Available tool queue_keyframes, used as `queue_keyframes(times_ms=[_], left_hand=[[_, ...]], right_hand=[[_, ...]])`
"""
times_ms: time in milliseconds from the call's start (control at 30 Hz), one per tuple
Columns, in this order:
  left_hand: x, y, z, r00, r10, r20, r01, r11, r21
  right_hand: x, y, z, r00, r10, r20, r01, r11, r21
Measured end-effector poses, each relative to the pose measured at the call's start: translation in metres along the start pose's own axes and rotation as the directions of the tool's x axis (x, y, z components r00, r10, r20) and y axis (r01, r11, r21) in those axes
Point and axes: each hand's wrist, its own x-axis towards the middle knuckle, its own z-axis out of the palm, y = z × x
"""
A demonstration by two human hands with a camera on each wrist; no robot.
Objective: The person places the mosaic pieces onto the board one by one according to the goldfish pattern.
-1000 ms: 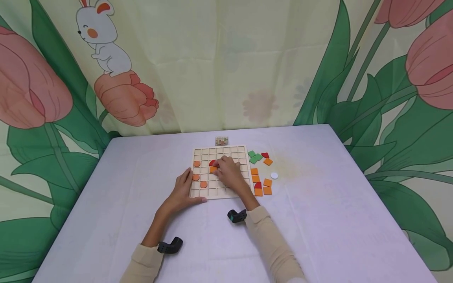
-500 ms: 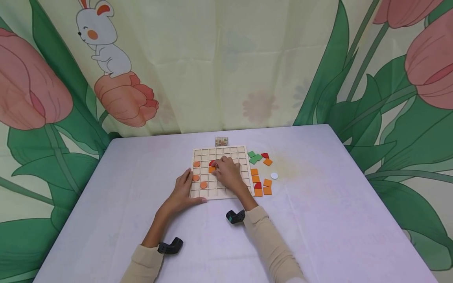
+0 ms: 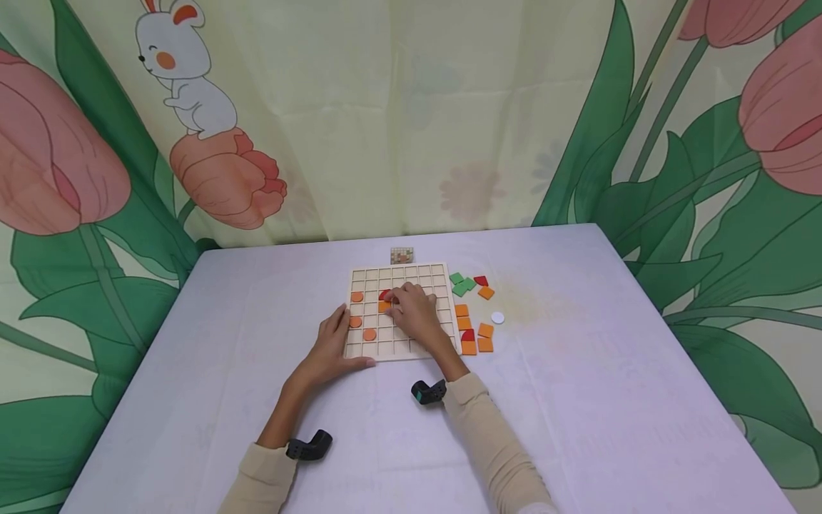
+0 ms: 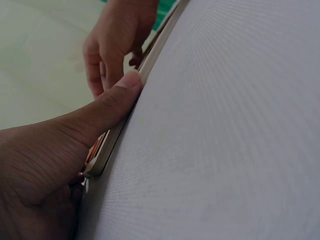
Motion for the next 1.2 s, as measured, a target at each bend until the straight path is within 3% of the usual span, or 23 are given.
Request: queue_keyframes(times_ms=[233, 467, 600, 967, 1200], left_hand=[[0.001, 0.001, 0.0, 1.0, -0.012, -0.002, 0.012, 1.0, -0.005], [0.001, 0.001, 0.002, 1.0, 0.001, -0.018, -0.001, 1.0, -0.02], [0.001, 0.0, 0.002, 1.0, -0.007, -0.022, 0.007, 1.0, -0.03], [0.001, -0.001, 0.002, 1.0, 0.003, -0.021, -0.004, 0.998, -0.06], [0.0, 0.0, 0.002, 1.0, -0.005, -0.021, 0.004, 0.999, -0.05]], right_hand=[[-0.001, 0.001, -0.003, 1.0, -0.007, 0.012, 0.006, 1.0, 0.028], [-0.006, 0.008, -0.012, 1.0, -0.025, 0.0, 0.025, 0.982, 0.187], [-0.013, 0.015, -0.019, 0.999, -0.036, -0.012, 0.038, 0.973, 0.229], [-0.038, 0.041, -0.068, 0.997, -0.045, -0.068, 0.055, 0.986, 0.156], [-0.052, 0.075, -0.107, 0.996, 0.084, -0.015, -0.082, 0.992, 0.095]])
